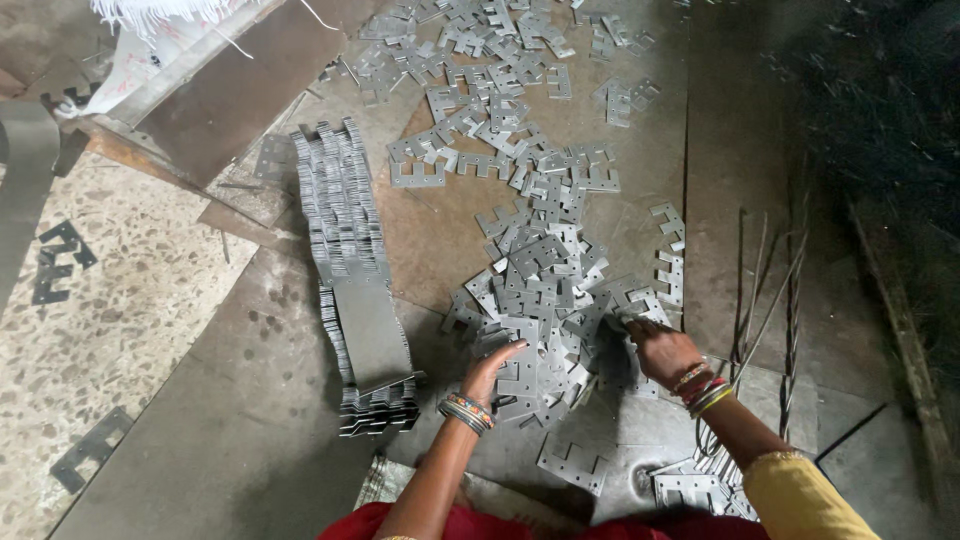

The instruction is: The person sits on the floor and repeatedly picks up small metal brackets from a scattered pile, aligns them, and places them into a neat stack. The person occasionally lifts and repositions the stack to continue adding more brackets.

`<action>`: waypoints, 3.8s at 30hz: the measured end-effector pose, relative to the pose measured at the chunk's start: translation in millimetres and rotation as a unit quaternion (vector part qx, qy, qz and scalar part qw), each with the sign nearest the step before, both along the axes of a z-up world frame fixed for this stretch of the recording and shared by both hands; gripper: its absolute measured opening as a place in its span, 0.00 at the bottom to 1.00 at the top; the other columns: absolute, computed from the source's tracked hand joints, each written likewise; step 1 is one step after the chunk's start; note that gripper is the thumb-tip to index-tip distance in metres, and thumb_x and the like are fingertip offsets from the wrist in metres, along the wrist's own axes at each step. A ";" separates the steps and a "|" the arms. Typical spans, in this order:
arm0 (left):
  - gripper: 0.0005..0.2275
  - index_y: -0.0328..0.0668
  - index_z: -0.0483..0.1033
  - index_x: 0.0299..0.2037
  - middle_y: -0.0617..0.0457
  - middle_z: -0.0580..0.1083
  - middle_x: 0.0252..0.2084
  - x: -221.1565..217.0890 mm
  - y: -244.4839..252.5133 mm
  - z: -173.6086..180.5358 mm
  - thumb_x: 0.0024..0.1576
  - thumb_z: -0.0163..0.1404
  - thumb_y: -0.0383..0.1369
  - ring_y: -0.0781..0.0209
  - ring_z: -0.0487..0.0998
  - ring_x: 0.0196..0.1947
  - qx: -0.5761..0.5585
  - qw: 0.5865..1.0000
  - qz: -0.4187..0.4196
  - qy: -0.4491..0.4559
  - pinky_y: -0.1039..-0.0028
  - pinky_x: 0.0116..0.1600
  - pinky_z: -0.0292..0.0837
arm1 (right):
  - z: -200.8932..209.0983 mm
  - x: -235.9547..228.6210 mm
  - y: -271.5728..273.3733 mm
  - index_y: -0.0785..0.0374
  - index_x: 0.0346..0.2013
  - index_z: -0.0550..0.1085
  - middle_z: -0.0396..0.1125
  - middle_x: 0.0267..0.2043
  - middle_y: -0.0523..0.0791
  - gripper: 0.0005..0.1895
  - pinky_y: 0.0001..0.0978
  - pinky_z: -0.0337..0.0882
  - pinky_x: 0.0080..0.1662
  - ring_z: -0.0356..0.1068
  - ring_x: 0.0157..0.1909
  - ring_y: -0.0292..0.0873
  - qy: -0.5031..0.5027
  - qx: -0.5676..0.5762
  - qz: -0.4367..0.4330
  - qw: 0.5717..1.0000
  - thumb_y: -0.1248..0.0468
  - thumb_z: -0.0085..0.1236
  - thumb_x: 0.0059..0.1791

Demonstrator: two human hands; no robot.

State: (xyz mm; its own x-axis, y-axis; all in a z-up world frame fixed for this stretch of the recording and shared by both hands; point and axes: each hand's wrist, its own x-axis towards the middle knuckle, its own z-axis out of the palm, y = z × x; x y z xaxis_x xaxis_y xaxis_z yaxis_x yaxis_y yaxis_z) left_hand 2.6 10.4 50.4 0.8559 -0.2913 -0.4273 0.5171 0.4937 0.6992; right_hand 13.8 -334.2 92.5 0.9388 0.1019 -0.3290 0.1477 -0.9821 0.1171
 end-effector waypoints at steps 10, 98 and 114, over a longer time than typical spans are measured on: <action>0.17 0.39 0.82 0.49 0.54 0.81 0.47 -3.2 0.2 11.5 0.51 0.62 0.39 0.63 0.81 0.46 0.032 0.999 -0.007 0.022 0.69 0.51 0.76 | 50.6 11.5 57.5 0.63 0.58 0.73 0.78 0.46 0.52 0.31 0.47 0.78 0.42 0.78 0.41 0.58 0.011 0.498 -0.209 0.841 0.58 0.65 0.42; 0.14 0.39 0.82 0.45 0.56 0.80 0.43 18.3 14.0 -0.8 0.50 0.62 0.34 0.66 0.79 0.44 0.014 0.988 0.118 -0.102 0.71 0.52 0.75 | 70.7 21.7 122.1 0.65 0.58 0.72 0.75 0.52 0.53 0.24 0.48 0.81 0.46 0.79 0.45 0.56 0.086 0.661 -0.308 0.678 0.71 0.55 0.46; 0.17 0.37 0.80 0.48 0.54 0.79 0.44 19.8 19.1 26.1 0.50 0.64 0.33 0.65 0.79 0.41 -0.018 0.984 0.165 -0.065 0.71 0.47 0.76 | 14.4 84.8 104.8 0.65 0.41 0.81 0.76 0.43 0.61 0.14 0.51 0.77 0.50 0.77 0.47 0.63 -0.137 0.147 -0.200 0.959 0.60 0.58 0.47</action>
